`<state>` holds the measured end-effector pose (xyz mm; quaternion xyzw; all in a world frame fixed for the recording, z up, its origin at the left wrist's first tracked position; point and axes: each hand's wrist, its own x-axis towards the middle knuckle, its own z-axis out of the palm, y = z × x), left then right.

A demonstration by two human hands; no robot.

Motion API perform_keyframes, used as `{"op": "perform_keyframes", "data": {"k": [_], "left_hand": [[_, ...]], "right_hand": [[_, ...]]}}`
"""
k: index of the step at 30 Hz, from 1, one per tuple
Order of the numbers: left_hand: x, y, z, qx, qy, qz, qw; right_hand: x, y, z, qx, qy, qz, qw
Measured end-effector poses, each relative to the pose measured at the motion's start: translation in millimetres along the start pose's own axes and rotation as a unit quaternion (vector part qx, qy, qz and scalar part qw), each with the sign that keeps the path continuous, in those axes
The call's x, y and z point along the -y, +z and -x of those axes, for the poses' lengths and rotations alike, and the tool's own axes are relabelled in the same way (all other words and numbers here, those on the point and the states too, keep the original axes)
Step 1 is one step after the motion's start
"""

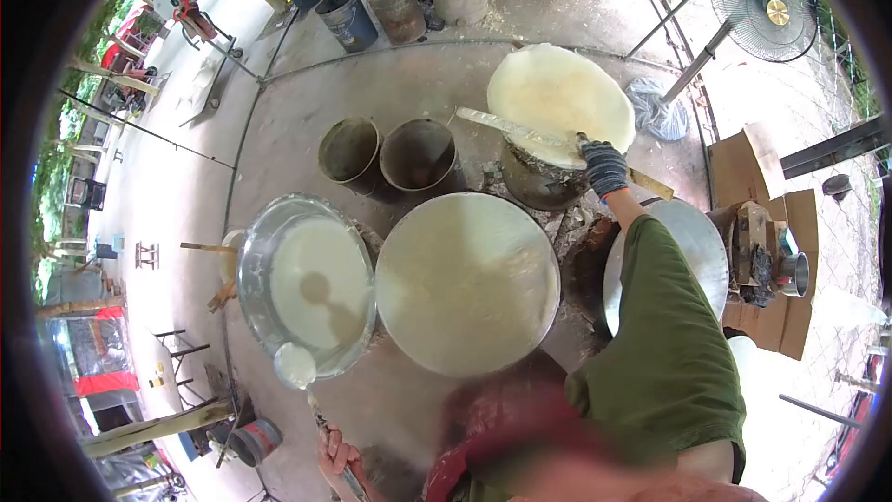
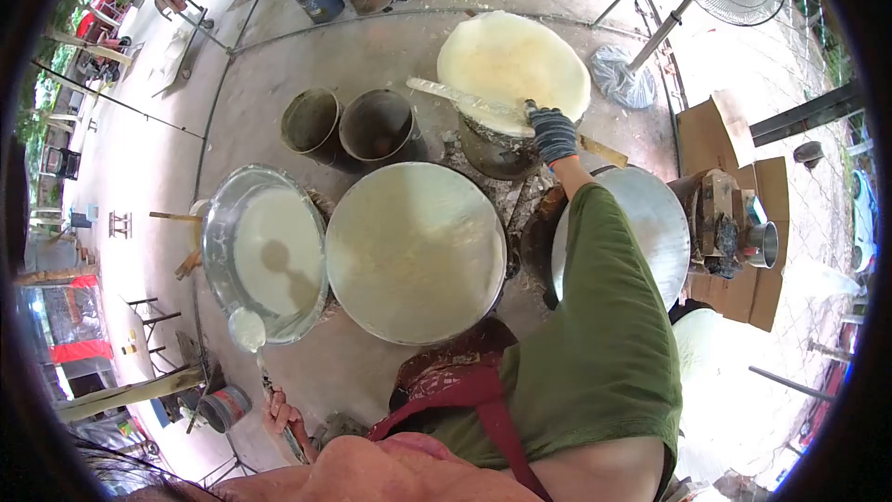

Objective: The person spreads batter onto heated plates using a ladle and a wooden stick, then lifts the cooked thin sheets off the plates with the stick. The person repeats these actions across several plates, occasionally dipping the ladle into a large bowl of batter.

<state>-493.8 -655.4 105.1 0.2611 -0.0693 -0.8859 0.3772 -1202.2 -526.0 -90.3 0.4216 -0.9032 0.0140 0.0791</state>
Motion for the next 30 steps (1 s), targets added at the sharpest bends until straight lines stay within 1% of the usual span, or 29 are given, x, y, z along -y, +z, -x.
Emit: {"op": "perform_keyframes", "data": {"k": [1,2,3,4,5,6,7,8,9,11,12,13,14,15,16,17,18,19,20,21,22,24,27,30], "left_hand": [[-6,-4,1,0.001,-0.009,-0.001,1.0],[-10,-8,-2,-0.07,0.019,-0.006,0.997],[-13,-16,-7,-0.144,0.055,-0.008,0.988],[-18,-21,-4,-0.226,0.1,-0.009,0.969],[-24,-15,-6,-0.246,0.107,-0.052,0.962],[-32,-16,-20,-0.215,0.082,-0.054,0.972],[-39,-16,-34,-0.184,0.057,-0.058,0.98],[-54,-25,-45,-0.097,-0.002,-0.024,0.995],[-71,-35,-55,-0.118,-0.026,-0.117,0.986],[-104,-60,-86,-0.137,-0.084,-0.275,0.948],[-119,-75,-105,-0.137,-0.118,-0.34,0.923],[-133,-95,-125,-0.143,-0.141,-0.49,0.848],[-144,-118,-145,-0.137,-0.162,-0.627,0.749],[-156,-141,-165,-0.119,-0.175,-0.747,0.631],[-172,-170,-190,-0.024,-0.15,-0.857,0.493],[-187,-198,-218,0.074,-0.11,-0.93,0.342],[-198,-217,-238,0.169,-0.066,-0.967,0.178],[-198,-219,-257,0.192,-0.094,-0.959,0.184],[-193,-219,-281,0.214,-0.119,-0.951,0.19],[-189,-232,-306,0.266,-0.044,-0.94,0.211],[-181,-244,-330,0.314,0.033,-0.92,0.232],[-164,-214,-367,0.239,-0.057,-0.935,0.258],[-155,-252,-415,0.29,-0.047,-0.936,0.192],[-183,-290,-396,0.405,-0.09,-0.894,0.168]], "right_hand": [[3,-5,3,-0.008,0.0,-0.016,1.0],[6,-16,2,0.045,0.025,-0.041,0.998],[-9,1,1,0.0,0.0,-0.022,1.0],[-31,32,3,-0.042,-0.035,-0.013,0.998],[-27,63,10,-0.079,-0.071,-0.014,0.994],[-12,34,20,-0.031,0.0,-0.114,0.993],[-8,19,26,-0.018,-0.008,-0.129,0.991],[11,9,41,-0.031,0.042,-0.169,0.984],[28,1,61,-0.048,0.099,-0.201,0.973],[66,-12,105,0.008,0.169,-0.288,0.942],[99,-35,133,0.025,0.18,-0.35,0.919],[146,-64,165,0.04,0.196,-0.407,0.891],[195,-88,197,0.038,0.137,-0.343,0.929],[238,-109,229,0.039,0.075,-0.275,0.958],[272,-102,268,0.144,0.174,-0.365,0.903],[303,-94,300,0.239,0.266,-0.445,0.821],[351,-109,316,0.221,0.244,-0.46,0.825],[405,-124,329,0.202,0.222,-0.475,0.827],[446,-132,348,0.221,0.329,-0.506,0.766],[478,-135,359,0.232,0.43,-0.53,0.693],[500,-144,355,0.254,0.446,-0.528,0.677],[528,-163,348,0.298,0.472,-0.527,0.641],[541,-162,368,0.261,0.491,-0.505,0.66],[550,-167,387,0.248,0.491,-0.506,0.665]]}}
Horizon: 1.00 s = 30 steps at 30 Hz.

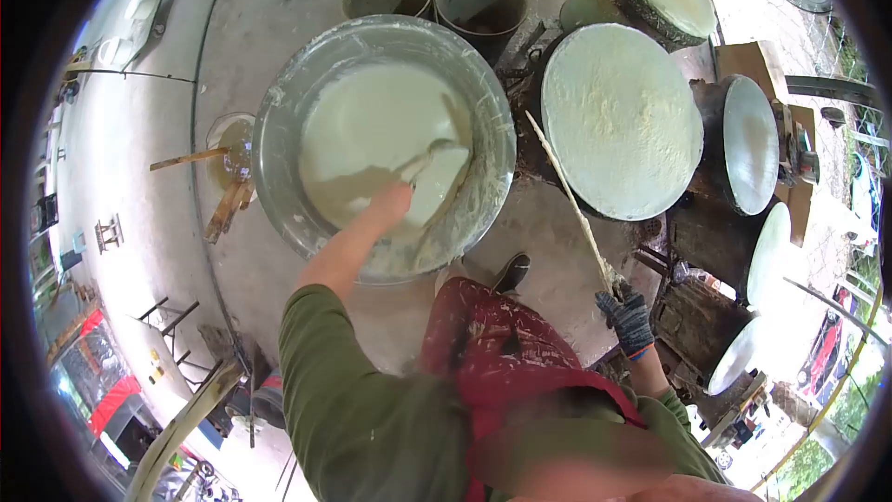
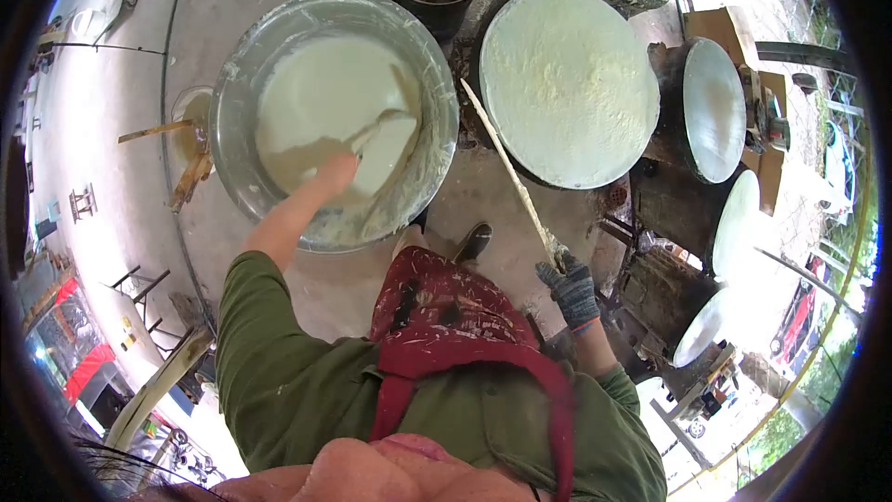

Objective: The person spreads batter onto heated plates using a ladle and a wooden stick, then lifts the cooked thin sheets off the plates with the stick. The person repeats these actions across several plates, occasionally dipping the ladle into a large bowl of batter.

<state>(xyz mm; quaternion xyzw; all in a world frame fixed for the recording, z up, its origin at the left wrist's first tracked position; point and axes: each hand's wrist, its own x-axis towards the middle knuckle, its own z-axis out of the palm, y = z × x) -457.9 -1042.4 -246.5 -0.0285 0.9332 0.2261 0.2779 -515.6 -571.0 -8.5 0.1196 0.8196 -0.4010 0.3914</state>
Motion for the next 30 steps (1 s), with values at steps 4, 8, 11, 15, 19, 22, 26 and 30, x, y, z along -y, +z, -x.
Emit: {"op": "perform_keyframes", "data": {"k": [4,8,11,15,19,22,26,30], "left_hand": [[-31,35,80,0.167,-0.217,0.446,0.852],[-92,24,155,0.174,-0.236,0.727,0.621],[-162,44,179,0.089,-0.14,0.876,0.453],[-227,39,205,0.039,-0.007,0.977,0.21],[-263,-38,266,0.07,0.087,0.987,0.115],[-279,-108,321,-0.045,0.15,0.93,0.333],[-258,-154,340,-0.179,0.187,0.869,0.422],[-207,-195,306,-0.193,0.165,0.9,0.353]], "right_hand": [[-42,12,11,0.039,-0.05,0.065,0.996],[-76,35,39,0.081,-0.215,0.129,0.965],[-135,47,40,0.127,-0.138,0.265,0.946],[-196,44,48,0.126,-0.399,0.247,0.874],[-157,12,83,0.143,-0.346,0.191,0.907],[-126,-6,110,0.065,-0.395,0.068,0.914],[-122,-6,97,-0.004,-0.386,-0.095,0.917],[-142,-6,39,-0.036,-0.292,-0.106,0.95]]}}
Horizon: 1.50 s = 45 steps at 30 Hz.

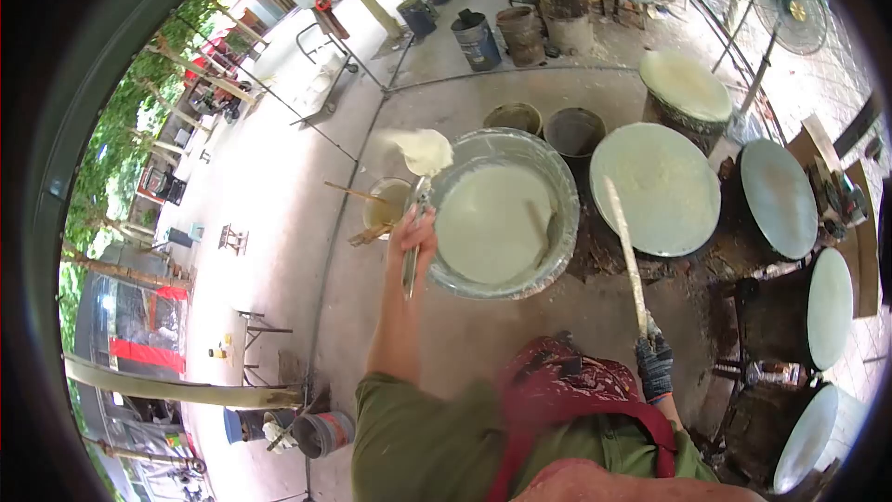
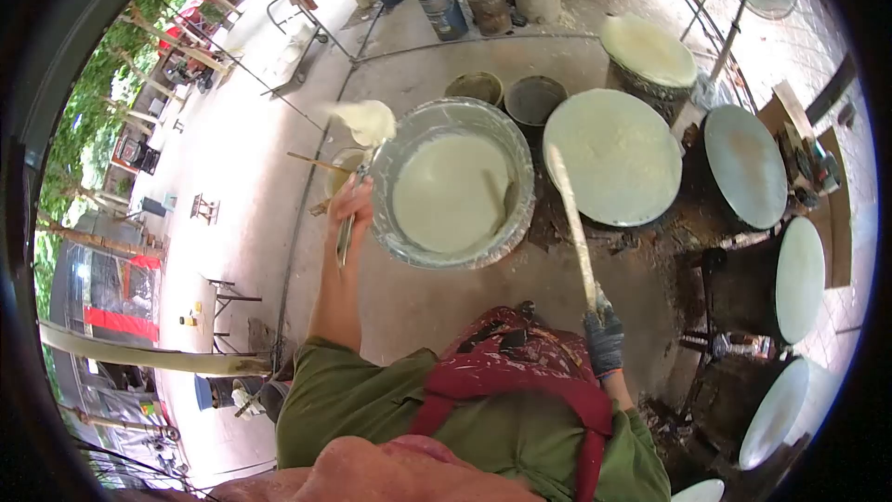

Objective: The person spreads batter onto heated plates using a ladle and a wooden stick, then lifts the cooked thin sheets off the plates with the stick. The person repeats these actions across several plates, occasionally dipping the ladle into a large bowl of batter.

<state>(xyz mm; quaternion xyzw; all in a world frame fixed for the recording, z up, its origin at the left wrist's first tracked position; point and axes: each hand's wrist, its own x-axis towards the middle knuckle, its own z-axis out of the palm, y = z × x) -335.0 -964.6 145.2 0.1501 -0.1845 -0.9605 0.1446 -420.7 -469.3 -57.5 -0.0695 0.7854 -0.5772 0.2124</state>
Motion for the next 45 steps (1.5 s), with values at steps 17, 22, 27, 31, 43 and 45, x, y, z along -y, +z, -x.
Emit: {"op": "perform_keyframes", "data": {"k": [17,22,27,31,43,45], "left_hand": [[210,118,-144,0.03,-0.307,-0.103,0.946],[393,178,-201,0.05,-0.403,0.067,0.911],[545,278,-265,0.114,-0.416,-0.084,0.898],[647,320,-326,0.205,-0.361,-0.325,0.85],[799,274,-416,0.179,-0.008,-0.674,0.717],[782,254,-446,0.243,0.352,-0.695,0.579]], "right_hand": [[-88,-196,-55,-0.235,-0.12,0.225,0.938],[-90,-299,-44,-0.315,0.12,-0.105,0.935],[-120,-407,-76,-0.34,0.09,-0.042,0.935],[-98,-470,-156,-0.353,-0.045,0.134,0.925],[-91,-478,-286,-0.428,0.185,0.047,0.883],[-138,-458,-324,-0.366,0.171,-0.193,0.894]]}}
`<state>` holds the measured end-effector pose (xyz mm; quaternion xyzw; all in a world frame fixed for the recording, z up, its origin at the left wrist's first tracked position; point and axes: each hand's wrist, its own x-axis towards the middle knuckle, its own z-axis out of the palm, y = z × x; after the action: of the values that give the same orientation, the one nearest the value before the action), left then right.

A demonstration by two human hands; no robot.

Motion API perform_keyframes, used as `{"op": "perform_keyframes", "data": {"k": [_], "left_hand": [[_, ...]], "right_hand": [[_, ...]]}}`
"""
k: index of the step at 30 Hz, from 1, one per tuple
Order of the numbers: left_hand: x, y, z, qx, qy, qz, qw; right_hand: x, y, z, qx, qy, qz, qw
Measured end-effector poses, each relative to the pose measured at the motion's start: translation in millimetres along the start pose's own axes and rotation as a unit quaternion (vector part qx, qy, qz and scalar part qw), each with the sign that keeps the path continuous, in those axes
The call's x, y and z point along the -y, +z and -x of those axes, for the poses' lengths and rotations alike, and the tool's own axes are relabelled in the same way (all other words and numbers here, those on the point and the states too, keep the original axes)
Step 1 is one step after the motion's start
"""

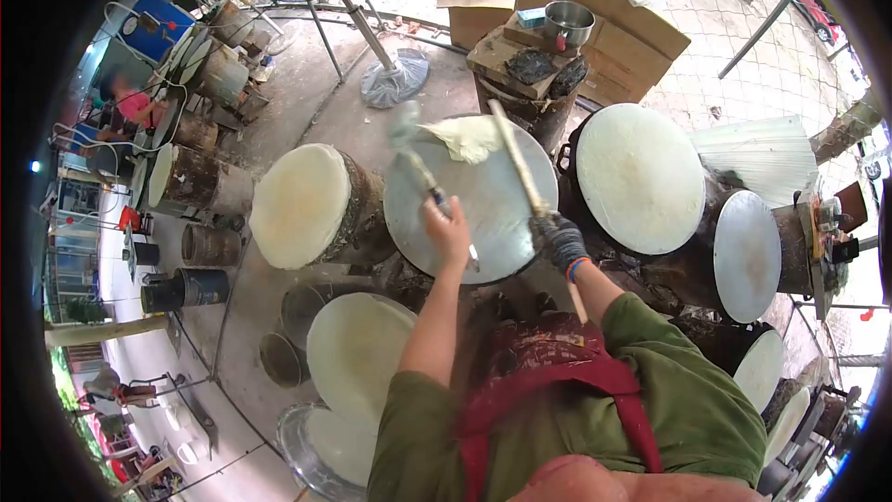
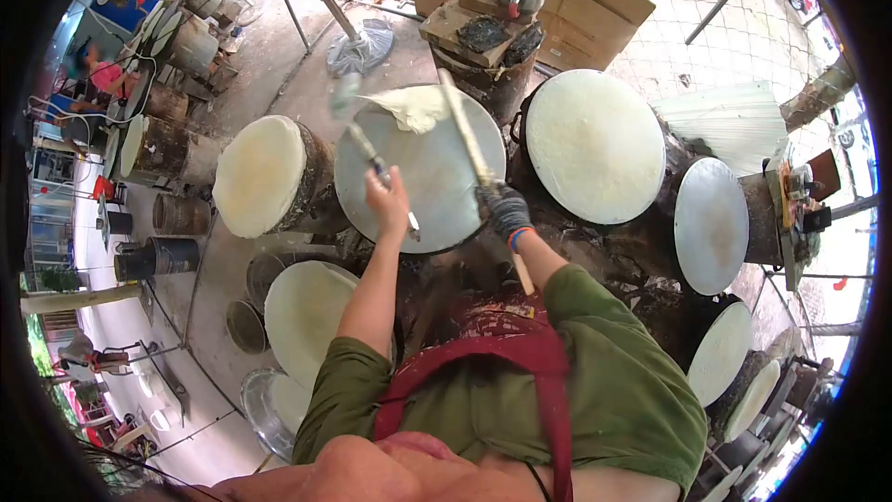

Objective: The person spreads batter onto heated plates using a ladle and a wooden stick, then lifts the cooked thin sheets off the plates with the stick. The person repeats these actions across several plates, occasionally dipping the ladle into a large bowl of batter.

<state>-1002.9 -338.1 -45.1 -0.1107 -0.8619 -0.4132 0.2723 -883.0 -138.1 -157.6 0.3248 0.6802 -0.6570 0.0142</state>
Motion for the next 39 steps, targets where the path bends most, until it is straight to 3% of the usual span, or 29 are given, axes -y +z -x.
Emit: {"op": "perform_keyframes", "data": {"k": [2,3,5,6,8,9,11,13,15,17,19,22,23,24,25,27,28,29,30,32,34,35,37,39], "left_hand": [[13,-27,-15,-0.097,0.069,-0.052,0.992],[6,-48,-22,-0.035,-0.063,0.047,0.996],[-10,-95,-32,0.09,-0.318,0.234,0.914],[11,-105,-22,0.089,-0.292,0.201,0.931],[50,-114,2,0.09,-0.26,0.145,0.95],[59,-120,12,0.095,-0.254,0.121,0.955],[57,-138,32,0.121,-0.28,0.099,0.947],[52,-150,53,0.112,-0.3,0.095,0.943],[43,-160,70,0.084,-0.288,0.093,0.949],[26,-178,80,0.054,-0.25,0.078,0.964],[9,-186,83,0.032,-0.282,0.091,0.955],[-44,-192,67,0.01,-0.394,0.143,0.908],[-41,-191,75,0.025,-0.382,0.119,0.916],[-32,-194,86,0.041,-0.369,0.094,0.924],[-27,-196,92,0.057,-0.354,0.071,0.931],[-34,-200,100,0.036,-0.364,0.053,0.929],[-37,-202,103,0.025,-0.368,0.044,0.928],[-40,-200,104,0.011,-0.384,0.038,0.923],[-44,-200,105,-0.001,-0.4,0.031,0.916],[-63,-200,100,-0.011,-0.444,0.049,0.895],[-91,-191,81,-0.018,-0.492,0.107,0.864],[-92,-189,83,-0.016,-0.497,0.109,0.861],[-90,-183,87,-0.014,-0.502,0.113,0.857],[-92,-184,89,-0.016,-0.491,0.121,0.863]], "right_hand": [[41,36,11,-0.011,0.021,0.065,0.998],[83,39,26,0.016,0.1,0.098,0.99],[76,13,9,-0.048,-0.073,0.325,0.942],[71,-2,4,-0.077,-0.159,0.428,0.886],[84,-24,12,-0.125,-0.201,0.341,0.91],[69,-22,6,-0.117,-0.159,0.255,0.946],[107,3,29,0.037,-0.025,0.137,0.99],[127,21,35,0.14,0.067,0.072,0.985],[88,-7,-5,0.174,-0.202,0.274,0.924],[75,-48,-31,0.105,-0.374,0.385,0.837],[119,-61,-25,0.019,-0.124,0.186,0.975],[103,-29,-37,0.201,0.042,0.083,0.975],[119,-14,-32,0.236,0.102,0.105,0.961],[126,-3,-25,0.279,0.067,0.056,0.956],[112,-5,-39,0.298,-0.086,0.145,0.939],[74,-20,-84,0.293,-0.252,0.16,0.908],[86,-31,-95,0.278,-0.264,0.091,0.919],[110,-64,-119,0.26,-0.282,0.469,0.796],[136,-72,-112,0.225,-0.091,0.312,0.918],[150,-59,-101,0.296,0.048,0.293,0.908],[134,-28,-82,0.368,-0.016,0.152,0.917],[133,-21,-78,0.395,-0.014,0.165,0.904],[127,-28,-94,0.386,-0.239,0.21,0.866],[140,-47,-113,0.336,-0.185,0.251,0.889]]}}
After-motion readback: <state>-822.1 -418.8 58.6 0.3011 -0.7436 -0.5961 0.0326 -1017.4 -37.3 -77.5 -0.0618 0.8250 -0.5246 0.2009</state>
